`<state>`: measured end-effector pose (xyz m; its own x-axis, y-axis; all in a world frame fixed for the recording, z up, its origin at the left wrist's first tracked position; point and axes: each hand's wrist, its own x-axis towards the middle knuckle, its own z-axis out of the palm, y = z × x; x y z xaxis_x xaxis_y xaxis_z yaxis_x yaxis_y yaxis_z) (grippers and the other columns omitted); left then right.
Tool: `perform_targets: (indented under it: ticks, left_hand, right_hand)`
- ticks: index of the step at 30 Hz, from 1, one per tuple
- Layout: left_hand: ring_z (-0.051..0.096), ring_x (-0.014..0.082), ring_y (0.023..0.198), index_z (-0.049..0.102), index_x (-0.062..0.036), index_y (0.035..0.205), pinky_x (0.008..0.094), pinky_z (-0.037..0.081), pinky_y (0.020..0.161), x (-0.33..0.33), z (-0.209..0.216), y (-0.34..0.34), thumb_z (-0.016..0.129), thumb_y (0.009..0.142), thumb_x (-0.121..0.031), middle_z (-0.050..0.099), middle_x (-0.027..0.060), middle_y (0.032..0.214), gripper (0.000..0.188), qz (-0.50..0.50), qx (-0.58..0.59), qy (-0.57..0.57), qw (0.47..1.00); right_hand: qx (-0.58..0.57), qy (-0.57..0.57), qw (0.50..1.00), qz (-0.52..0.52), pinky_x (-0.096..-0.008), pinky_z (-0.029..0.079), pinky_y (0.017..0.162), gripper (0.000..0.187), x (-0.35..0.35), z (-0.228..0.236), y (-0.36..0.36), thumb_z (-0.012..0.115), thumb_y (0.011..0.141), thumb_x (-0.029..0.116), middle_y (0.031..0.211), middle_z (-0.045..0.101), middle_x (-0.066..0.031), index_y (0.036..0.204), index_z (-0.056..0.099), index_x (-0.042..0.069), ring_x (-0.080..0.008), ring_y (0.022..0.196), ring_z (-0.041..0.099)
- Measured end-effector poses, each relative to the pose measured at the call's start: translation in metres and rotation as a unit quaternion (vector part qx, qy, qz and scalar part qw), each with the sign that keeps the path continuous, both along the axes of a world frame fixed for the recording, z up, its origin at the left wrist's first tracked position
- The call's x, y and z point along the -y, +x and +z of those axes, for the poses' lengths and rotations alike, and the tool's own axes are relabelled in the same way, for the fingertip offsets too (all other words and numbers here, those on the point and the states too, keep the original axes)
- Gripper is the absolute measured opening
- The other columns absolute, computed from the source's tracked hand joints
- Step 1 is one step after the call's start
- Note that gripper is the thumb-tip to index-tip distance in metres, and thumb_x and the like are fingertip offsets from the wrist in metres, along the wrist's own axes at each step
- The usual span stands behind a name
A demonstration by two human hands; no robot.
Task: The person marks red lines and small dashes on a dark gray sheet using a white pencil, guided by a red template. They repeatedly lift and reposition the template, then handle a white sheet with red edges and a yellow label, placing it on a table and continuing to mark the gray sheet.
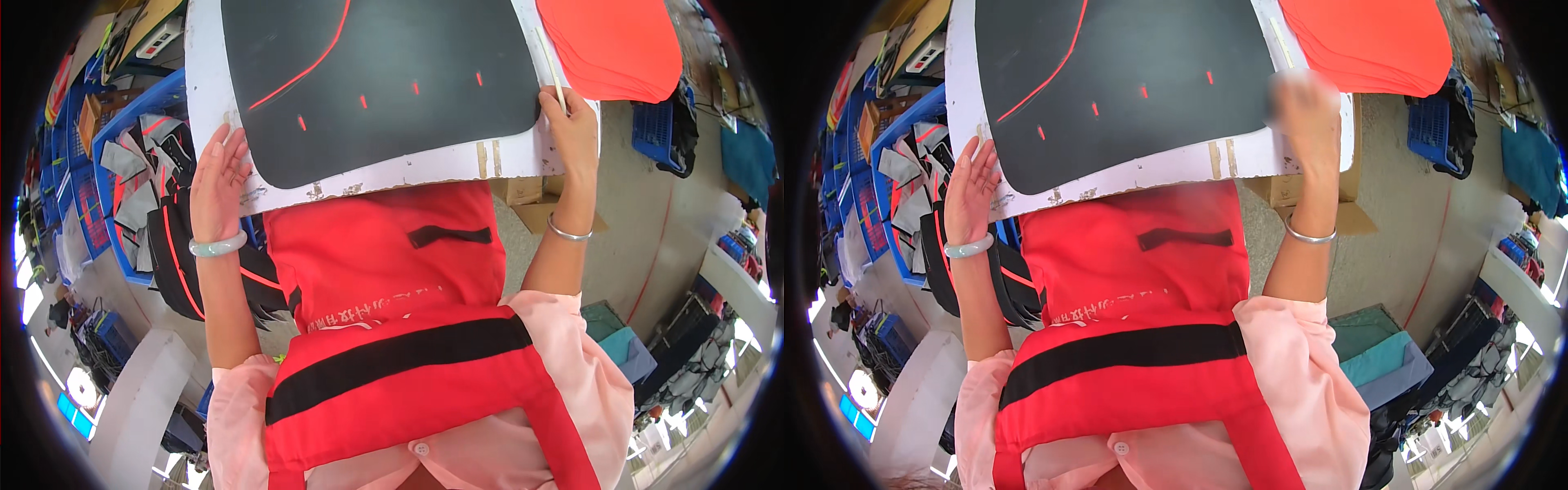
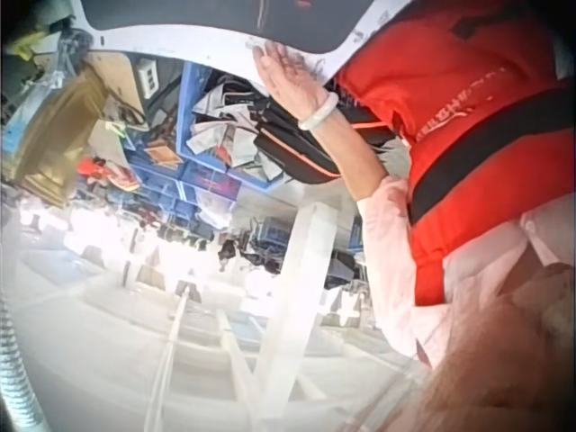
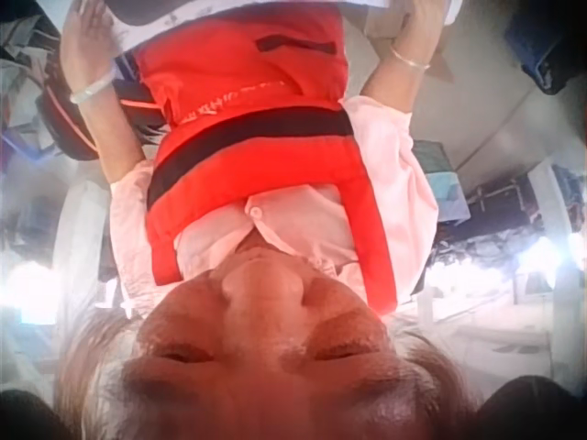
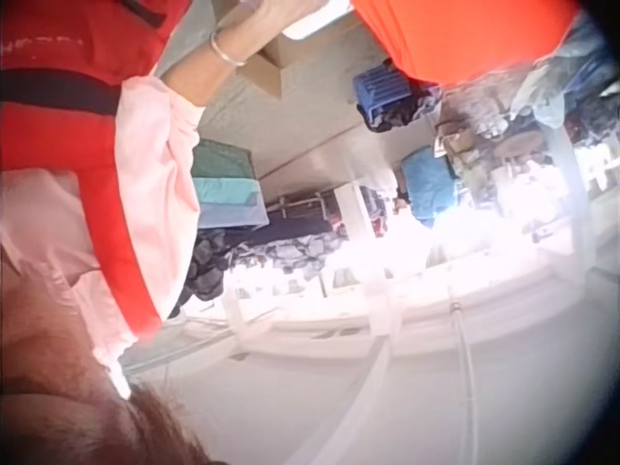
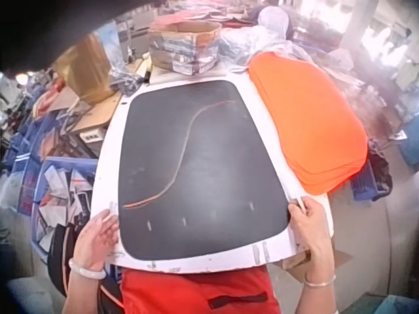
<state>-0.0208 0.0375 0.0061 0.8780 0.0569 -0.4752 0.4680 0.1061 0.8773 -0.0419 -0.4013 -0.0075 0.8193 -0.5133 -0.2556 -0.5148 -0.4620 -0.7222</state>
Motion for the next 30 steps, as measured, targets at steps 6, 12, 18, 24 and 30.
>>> perform_targets:
  ticks: [6,12,18,24,30]
  left_hand:
    - [0.046,0.0180,0.122,0.037,-0.0050,0.143,0.0323,0.035,0.102,0.000,-0.001,0.002,0.050,0.098,-0.035,0.050,0.0106,0.135,0.056,0.046,-0.017,-0.063,0.997]
    - [0.059,0.0208,0.106,0.042,0.0014,0.138,0.0306,0.045,0.093,0.007,-0.007,0.010,0.058,0.094,-0.013,0.060,0.0129,0.121,0.049,0.060,0.033,-0.044,0.997]
    - [0.061,0.0152,0.101,0.056,0.0014,0.124,0.0277,0.049,0.086,0.016,-0.019,0.023,0.058,0.093,-0.010,0.064,0.0085,0.113,0.032,0.024,0.009,-0.053,0.998]
    - [0.062,0.0126,0.094,0.058,0.0006,0.121,0.0255,0.050,0.082,0.014,-0.035,0.025,0.060,0.092,-0.009,0.066,0.0064,0.106,0.030,0.025,0.031,-0.048,0.998]
    - [0.060,0.0089,0.085,0.060,0.0038,0.115,0.0217,0.047,0.076,0.016,-0.038,0.025,0.064,0.090,-0.012,0.066,0.0052,0.096,0.030,-0.046,0.121,0.152,0.980]
  right_hand:
    - [0.002,-0.050,0.999,0.005,-0.0283,0.046,0.067,0.031,-0.008,0.008,-0.002,0.064,0.085,0.027,0.076,0.065,-0.0066,0.101,0.068,0.000,-0.0129,0.068,0.058]
    - [0.045,-0.071,0.996,0.027,-0.0287,0.046,0.066,0.034,-0.004,-0.004,-0.002,0.064,0.085,0.026,0.079,0.065,-0.0063,0.105,0.067,-0.001,-0.0127,0.067,0.057]
    - [0.057,-0.015,0.998,0.034,-0.0277,0.046,0.065,0.037,-0.003,-0.010,0.003,0.065,0.084,0.025,0.082,0.065,-0.0065,0.111,0.066,0.000,-0.0120,0.068,0.056]
    - [0.080,-0.023,0.996,0.021,-0.0264,0.045,0.067,0.037,0.001,-0.014,0.006,0.067,0.084,0.025,0.083,0.064,-0.0057,0.111,0.066,0.000,-0.0114,0.072,0.056]
    - [0.064,-0.017,0.997,0.030,-0.0251,0.044,0.066,0.039,0.003,-0.015,0.007,0.070,0.082,0.025,0.082,0.063,-0.0045,0.109,0.065,-0.002,-0.0102,0.072,0.055]
